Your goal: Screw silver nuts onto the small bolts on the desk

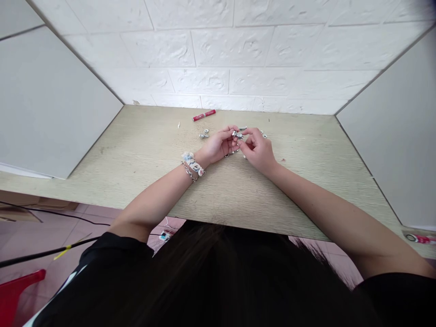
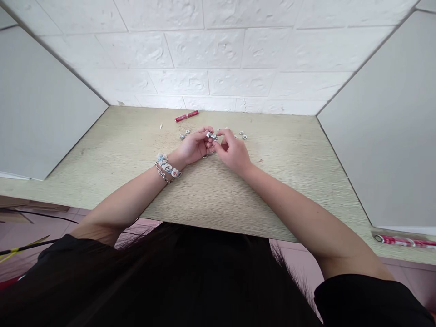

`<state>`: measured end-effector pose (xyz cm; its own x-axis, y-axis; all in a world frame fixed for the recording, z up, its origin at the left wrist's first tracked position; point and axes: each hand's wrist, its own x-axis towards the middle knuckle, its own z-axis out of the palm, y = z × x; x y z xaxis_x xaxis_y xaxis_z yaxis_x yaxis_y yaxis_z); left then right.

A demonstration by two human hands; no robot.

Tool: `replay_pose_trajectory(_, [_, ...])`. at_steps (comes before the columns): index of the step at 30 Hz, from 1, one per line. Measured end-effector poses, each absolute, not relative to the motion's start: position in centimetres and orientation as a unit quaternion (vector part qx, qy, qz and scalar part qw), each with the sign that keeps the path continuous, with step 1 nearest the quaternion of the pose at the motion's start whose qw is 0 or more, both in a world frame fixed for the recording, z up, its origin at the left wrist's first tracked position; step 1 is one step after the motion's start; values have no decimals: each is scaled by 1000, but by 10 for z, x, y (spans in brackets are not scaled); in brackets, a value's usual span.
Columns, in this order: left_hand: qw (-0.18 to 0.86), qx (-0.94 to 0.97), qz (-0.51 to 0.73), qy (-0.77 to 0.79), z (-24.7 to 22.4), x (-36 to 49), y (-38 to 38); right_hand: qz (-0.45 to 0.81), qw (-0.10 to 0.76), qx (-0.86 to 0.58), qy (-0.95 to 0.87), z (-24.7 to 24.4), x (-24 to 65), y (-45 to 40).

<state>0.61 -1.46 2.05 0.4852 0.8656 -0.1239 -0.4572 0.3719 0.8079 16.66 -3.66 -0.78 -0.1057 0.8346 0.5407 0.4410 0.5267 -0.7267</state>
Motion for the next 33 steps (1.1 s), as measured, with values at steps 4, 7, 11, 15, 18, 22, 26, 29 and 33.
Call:
replay_pose_trajectory(4, [778,367,424,283,21,6,-15,206,489,-441,-724,-7,168,-37])
replay_pose_trajectory(7, [778,366,424,285,21,6,-16,204,502,-450,-710,-8,168,-36])
replay_pose_trajectory(11, [775,369,424,289,21,7,-16,207,490,-441,-722,-10,168,-35])
replay_pose_trajectory(15, [762,393,424,291,23,8,-16,214,487,-438,-725,-10,168,-35])
replay_pose_trajectory(18, [745,418,421,305,24,8,-17,214,493,-441,-719,-9,167,-36])
replay_pose_trajectory(22, [728,436,414,329,24,7,-17,217,495,-450,-711,-9,166,-36])
replay_pose_trajectory(26, [707,475,407,330,25,7,-17,214,501,-456,-704,-10,166,-36])
replay_pose_trajectory(29, [667,524,401,347,28,7,-17,218,503,-460,-698,-11,166,-35])
replay_pose_trajectory(33, [604,597,390,356,30,4,-15,217,502,-465,-696,-11,166,-34])
